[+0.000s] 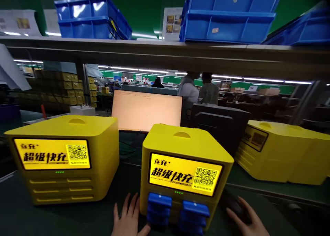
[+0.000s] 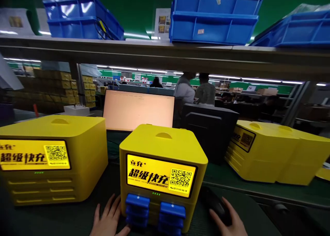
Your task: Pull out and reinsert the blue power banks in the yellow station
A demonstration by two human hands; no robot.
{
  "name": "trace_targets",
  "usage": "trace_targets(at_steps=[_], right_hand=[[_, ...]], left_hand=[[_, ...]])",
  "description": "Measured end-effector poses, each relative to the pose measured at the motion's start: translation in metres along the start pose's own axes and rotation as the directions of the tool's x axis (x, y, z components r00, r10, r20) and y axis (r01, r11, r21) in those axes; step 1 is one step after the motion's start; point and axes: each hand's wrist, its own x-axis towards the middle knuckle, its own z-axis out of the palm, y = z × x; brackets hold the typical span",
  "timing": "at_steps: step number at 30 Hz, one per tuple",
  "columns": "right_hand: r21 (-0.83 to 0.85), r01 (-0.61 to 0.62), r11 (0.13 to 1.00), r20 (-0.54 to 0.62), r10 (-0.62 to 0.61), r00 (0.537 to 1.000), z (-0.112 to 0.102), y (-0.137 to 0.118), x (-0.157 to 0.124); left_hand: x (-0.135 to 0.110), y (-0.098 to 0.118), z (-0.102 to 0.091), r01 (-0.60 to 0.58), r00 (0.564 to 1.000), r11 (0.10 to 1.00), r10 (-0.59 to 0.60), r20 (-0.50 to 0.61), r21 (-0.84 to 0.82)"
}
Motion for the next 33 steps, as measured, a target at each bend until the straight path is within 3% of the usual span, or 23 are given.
trace_targets(at_steps=[4,9,14,17,20,23,26,28,29,30,31,32,33], right_hand=[[0.126,-0.157,0.98,-0.166,0.177,0.97,0.019,-0.01,0.047],[0.437,-0.055,0.898,-0.146,0.132,0.98,0.058,-0.013,0.08],[0.678,-0.039,0.734,-0.109,0.153,0.982,0.07,-0.016,0.064],[0.821,-0.073,0.566,-0.06,0.213,0.975,0.062,-0.018,0.041],[0.956,-0.167,0.24,0.108,0.241,0.964,0.043,-0.015,0.02],[0.94,-0.183,-0.286,0.248,0.208,0.946,0.022,-0.005,0.006],[0.605,-0.089,-0.791,0.278,0.105,0.955,0.004,0.008,0.002],[0.191,-0.099,-0.977,0.249,-0.049,0.967,-0.007,0.013,0.002],[-0.056,-0.138,-0.989,0.201,-0.147,0.969,-0.014,0.014,0.003],[-0.314,-0.195,-0.929,0.127,-0.245,0.961,-0.021,0.012,0.005],[-0.56,-0.265,-0.785,0.026,-0.336,0.942,-0.03,0.009,0.007],[-0.754,-0.332,-0.567,-0.096,-0.405,0.909,-0.04,0.005,0.009],[-0.877,-0.39,-0.28,-0.244,-0.44,0.864,-0.052,0.001,0.011]], left_hand=[[0.006,0.001,0.005,0.048,0.998,0.998,-0.05,0.044,0.043],[0.01,0.004,0.001,0.077,0.99,0.995,-0.084,0.113,0.068],[0.011,0.005,-0.006,0.04,0.998,0.995,-0.045,0.053,0.091],[0.012,0.003,-0.004,0.016,0.999,0.997,-0.019,0.037,0.073],[0.014,0.0,0.001,-0.011,1.0,0.998,0.011,0.004,0.058],[0.014,-0.004,0.006,-0.033,0.999,0.998,0.035,-0.03,0.048],[0.014,-0.006,0.008,-0.05,0.998,0.998,0.052,-0.045,0.042],[0.013,-0.006,0.007,-0.053,0.997,0.998,0.055,-0.053,0.045],[0.013,-0.006,0.005,-0.051,0.997,0.998,0.053,-0.055,0.048],[0.012,-0.005,0.003,-0.047,0.997,0.998,0.05,-0.055,0.049],[0.011,-0.003,0.001,-0.045,0.998,0.998,0.048,-0.047,0.047],[0.01,-0.002,-0.001,-0.044,0.998,0.998,0.045,-0.035,0.042],[0.01,-0.001,-0.003,-0.043,0.999,0.998,0.043,-0.024,0.037]])
